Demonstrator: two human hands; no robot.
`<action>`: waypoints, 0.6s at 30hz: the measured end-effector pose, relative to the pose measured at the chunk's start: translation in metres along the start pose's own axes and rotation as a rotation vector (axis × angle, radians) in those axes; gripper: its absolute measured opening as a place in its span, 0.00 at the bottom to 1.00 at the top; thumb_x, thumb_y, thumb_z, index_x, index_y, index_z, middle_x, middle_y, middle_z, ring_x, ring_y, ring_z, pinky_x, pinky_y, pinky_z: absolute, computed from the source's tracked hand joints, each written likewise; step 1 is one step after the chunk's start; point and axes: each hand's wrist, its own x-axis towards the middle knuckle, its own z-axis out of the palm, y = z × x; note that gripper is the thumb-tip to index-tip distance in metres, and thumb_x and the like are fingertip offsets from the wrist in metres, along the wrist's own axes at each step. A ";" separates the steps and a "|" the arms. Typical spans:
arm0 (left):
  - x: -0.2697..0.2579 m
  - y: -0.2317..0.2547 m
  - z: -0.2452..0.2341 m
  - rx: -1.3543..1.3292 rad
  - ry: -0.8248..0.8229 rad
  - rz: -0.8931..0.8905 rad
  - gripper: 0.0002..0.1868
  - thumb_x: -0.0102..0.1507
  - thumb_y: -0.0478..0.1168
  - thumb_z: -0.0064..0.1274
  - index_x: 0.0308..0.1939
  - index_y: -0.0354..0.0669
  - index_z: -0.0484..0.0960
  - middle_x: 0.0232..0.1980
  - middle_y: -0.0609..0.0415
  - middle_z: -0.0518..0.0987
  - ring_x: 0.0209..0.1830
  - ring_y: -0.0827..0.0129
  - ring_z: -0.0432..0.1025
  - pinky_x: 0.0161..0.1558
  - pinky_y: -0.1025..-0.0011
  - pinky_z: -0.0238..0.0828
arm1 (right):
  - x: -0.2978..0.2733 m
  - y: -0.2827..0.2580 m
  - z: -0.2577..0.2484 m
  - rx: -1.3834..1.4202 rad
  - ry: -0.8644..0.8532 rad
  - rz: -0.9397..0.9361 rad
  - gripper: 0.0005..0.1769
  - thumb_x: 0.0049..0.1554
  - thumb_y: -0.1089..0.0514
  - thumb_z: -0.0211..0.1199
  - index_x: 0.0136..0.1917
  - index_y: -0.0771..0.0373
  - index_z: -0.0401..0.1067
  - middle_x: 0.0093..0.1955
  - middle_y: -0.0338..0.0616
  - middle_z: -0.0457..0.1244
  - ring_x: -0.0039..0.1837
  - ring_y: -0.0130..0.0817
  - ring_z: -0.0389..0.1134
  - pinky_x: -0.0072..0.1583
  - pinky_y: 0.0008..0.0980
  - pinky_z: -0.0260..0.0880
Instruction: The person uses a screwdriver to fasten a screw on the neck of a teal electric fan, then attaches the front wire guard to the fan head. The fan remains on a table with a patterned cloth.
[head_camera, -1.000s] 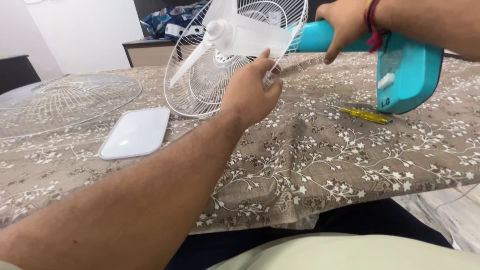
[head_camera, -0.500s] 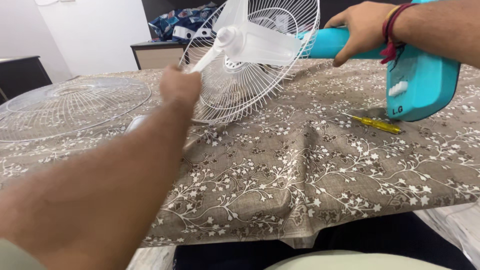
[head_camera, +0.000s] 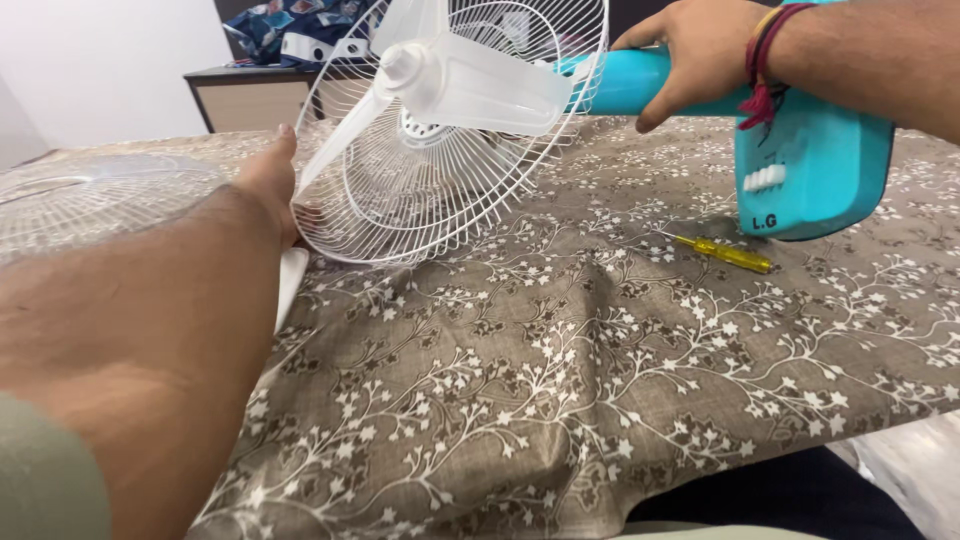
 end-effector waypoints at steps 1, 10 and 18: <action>0.000 0.000 0.004 0.069 0.010 -0.005 0.41 0.62 0.66 0.53 0.67 0.39 0.72 0.67 0.41 0.77 0.62 0.53 0.77 0.53 0.54 0.75 | 0.000 0.001 0.001 -0.009 0.004 -0.001 0.59 0.35 0.36 0.80 0.78 0.42 0.66 0.59 0.56 0.71 0.50 0.54 0.76 0.54 0.49 0.79; -0.025 0.004 0.020 0.139 0.003 0.034 0.44 0.58 0.51 0.70 0.68 0.28 0.67 0.70 0.31 0.66 0.63 0.49 0.72 0.51 0.64 0.86 | 0.011 0.026 0.014 0.081 -0.021 0.004 0.58 0.33 0.35 0.80 0.76 0.43 0.69 0.57 0.54 0.72 0.51 0.51 0.76 0.57 0.45 0.78; -0.036 0.033 0.033 -0.094 -0.215 0.044 0.27 0.62 0.37 0.51 0.63 0.21 0.72 0.61 0.30 0.77 0.45 0.54 0.88 0.38 0.64 0.87 | 0.046 0.067 0.046 -0.033 -0.056 -0.006 0.59 0.36 0.32 0.80 0.78 0.47 0.67 0.64 0.55 0.70 0.53 0.52 0.76 0.58 0.46 0.78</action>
